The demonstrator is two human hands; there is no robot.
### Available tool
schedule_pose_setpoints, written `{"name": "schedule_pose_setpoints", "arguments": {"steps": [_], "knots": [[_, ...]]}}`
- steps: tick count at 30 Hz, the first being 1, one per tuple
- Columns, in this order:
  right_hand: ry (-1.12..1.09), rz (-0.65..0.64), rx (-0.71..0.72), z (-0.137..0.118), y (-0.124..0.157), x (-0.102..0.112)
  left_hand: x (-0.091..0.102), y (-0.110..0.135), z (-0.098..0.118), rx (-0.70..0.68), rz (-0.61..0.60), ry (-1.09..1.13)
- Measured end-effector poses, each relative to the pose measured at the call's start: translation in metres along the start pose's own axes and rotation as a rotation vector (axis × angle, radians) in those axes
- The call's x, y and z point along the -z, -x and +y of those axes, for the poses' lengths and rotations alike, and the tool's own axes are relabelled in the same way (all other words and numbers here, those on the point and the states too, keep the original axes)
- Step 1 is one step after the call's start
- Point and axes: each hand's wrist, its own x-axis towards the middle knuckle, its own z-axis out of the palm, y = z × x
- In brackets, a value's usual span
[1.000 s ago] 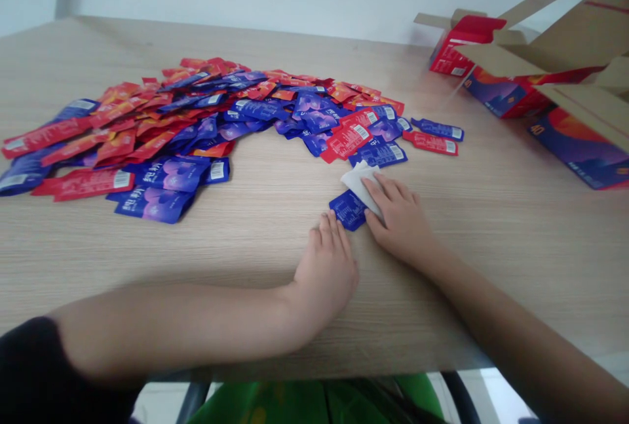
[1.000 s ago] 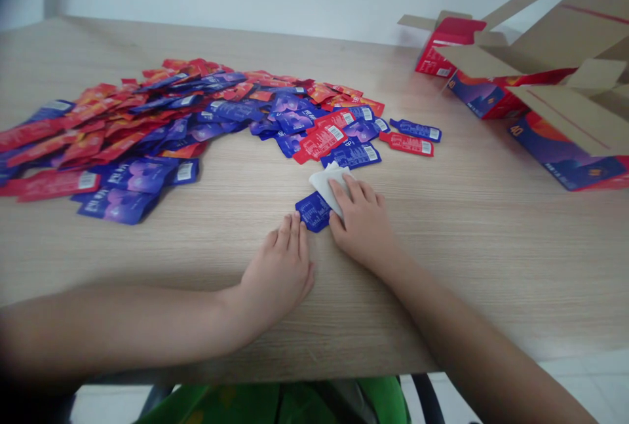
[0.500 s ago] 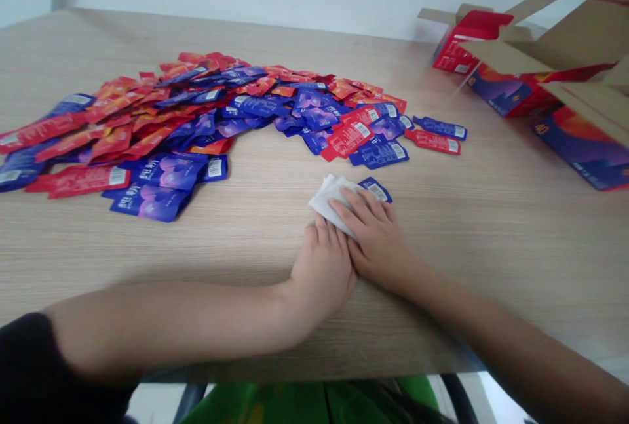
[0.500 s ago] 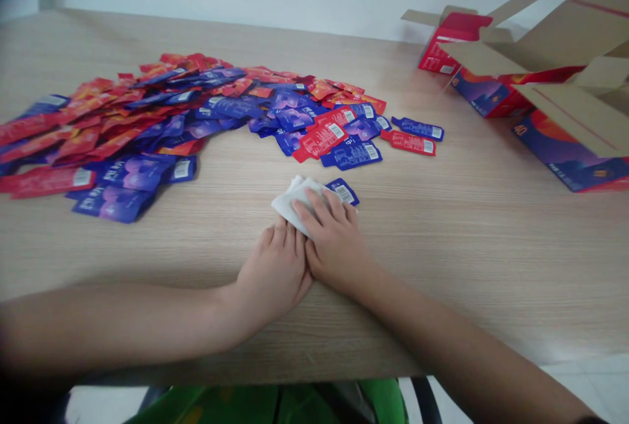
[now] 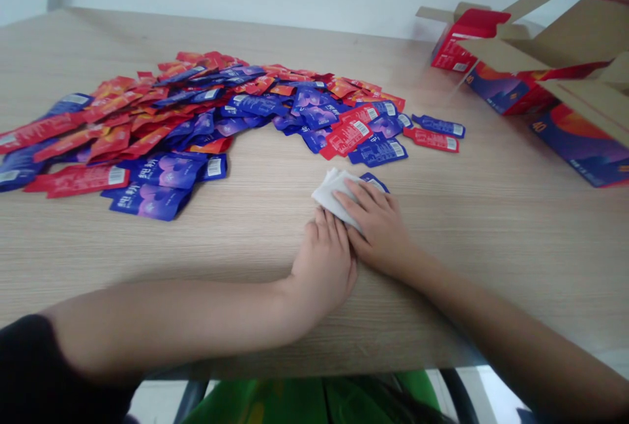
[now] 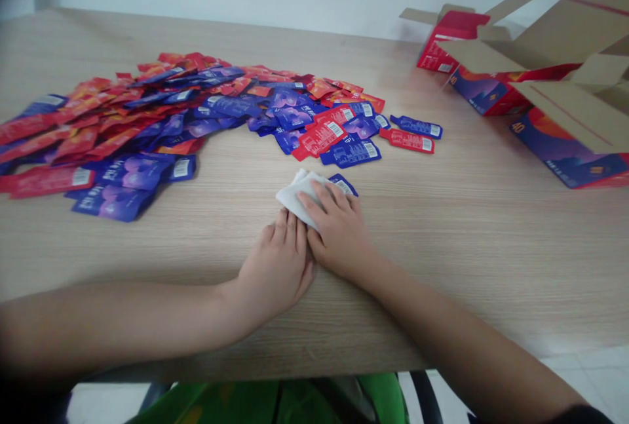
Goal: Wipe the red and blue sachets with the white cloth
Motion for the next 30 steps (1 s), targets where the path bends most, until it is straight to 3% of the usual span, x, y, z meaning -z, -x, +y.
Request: {"name": "schedule_pose_setpoints", "arguments": {"steps": [4, 7, 14, 18, 21, 24, 28, 30], "knots": [[-0.005, 0.014, -0.116, 0.022, -0.015, 0.004, 0.001, 0.000, 0.000, 0.003, -0.008, 0.015], [-0.004, -0.007, -0.121, 0.032, -0.015, 0.009, 0.001, 0.000, 0.001, 0.005, -0.019, 0.016], [0.096, -0.041, -0.127, 0.019, 0.018, 0.013, 0.000, 0.000, 0.000, -0.007, 0.032, 0.015], [0.095, 0.018, -0.173, 0.001, 0.016, 0.004, 0.001, -0.001, -0.002, -0.055, 0.039, -0.028], [0.075, 0.006, -0.095, -0.012, 0.011, 0.001, 0.002, -0.001, -0.003, -0.072, 0.036, -0.010], [0.039, -0.042, -0.060, -0.006, 0.010, 0.002, 0.001, -0.001, -0.002, -0.085, 0.032, -0.004], [0.036, 0.028, -0.255, 0.016, 0.009, 0.003, -0.001, -0.001, -0.001, -0.093, 0.037, -0.021], [0.044, 0.044, -0.264, 0.014, 0.010, 0.001, -0.001, -0.001, -0.001, -0.088, 0.034, -0.024]]}}
